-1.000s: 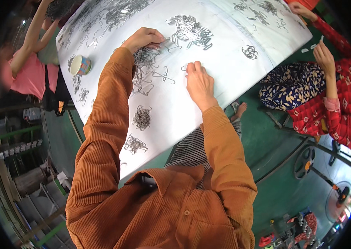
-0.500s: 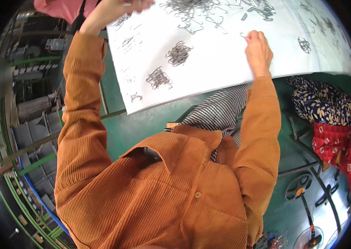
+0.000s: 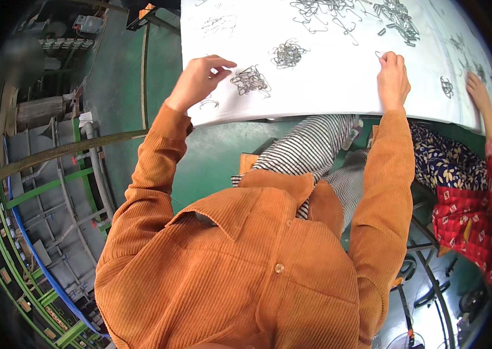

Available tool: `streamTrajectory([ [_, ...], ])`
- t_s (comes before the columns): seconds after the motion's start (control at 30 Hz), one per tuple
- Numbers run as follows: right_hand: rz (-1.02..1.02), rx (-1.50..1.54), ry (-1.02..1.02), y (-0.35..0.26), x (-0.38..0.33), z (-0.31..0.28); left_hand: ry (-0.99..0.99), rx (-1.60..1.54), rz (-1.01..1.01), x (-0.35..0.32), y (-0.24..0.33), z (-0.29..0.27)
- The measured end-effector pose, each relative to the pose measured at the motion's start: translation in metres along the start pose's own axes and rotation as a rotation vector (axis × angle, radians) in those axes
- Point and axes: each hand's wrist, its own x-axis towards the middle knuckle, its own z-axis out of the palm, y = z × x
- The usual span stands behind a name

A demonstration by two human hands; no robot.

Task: The person sits at a large table covered with a white sheet, surrounded by other workers. They use their hands to pick up small metal clips from a mixed pile, separate them into two distinct types, and place them into separate piles on the table.

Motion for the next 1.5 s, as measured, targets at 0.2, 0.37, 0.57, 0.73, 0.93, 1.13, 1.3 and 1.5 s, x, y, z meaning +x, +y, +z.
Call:
streamTrajectory([
  [0.2, 0.054, 0.009, 0.064, -0.001, -0.003, 0.004, 0.078, -0.431, 0.822, -0.038, 0.171, -0.090],
  [0.37, 0.187, 0.260, 0.197, -0.001, -0.010, -0.007, 0.334, -0.444, 1.267, 0.001, 0.247, -0.067],
  [0.57, 0.291, 0.588, 0.412, 0.007, -0.007, 0.008, 0.015, -0.334, 1.220, 0.062, 0.282, -0.006],
  [0.73, 0.297, 0.820, 0.430, 0.007, -0.002, 0.005, -0.102, 0.323, 0.617, 0.222, 0.163, 0.136],
  [0.93, 0.359, 0.826, 0.345, 0.015, -0.001, 0.004, -0.170, 0.455, 0.416, 0.272, 0.112, 0.160],
  [1.13, 0.362, 0.842, 0.346, 0.014, -0.002, 0.008, -0.144, 0.507, 0.283, 0.263, 0.094, 0.109],
  [1.3, 0.451, 1.030, 0.351, 0.015, -0.004, 0.008, 0.019, -0.192, 0.388, 0.303, 0.138, 0.150],
  [1.5, 0.561, 1.186, 0.374, 0.016, -0.008, -0.003, 0.308, 0.007, 0.167, 0.399, 0.171, 0.229],
])
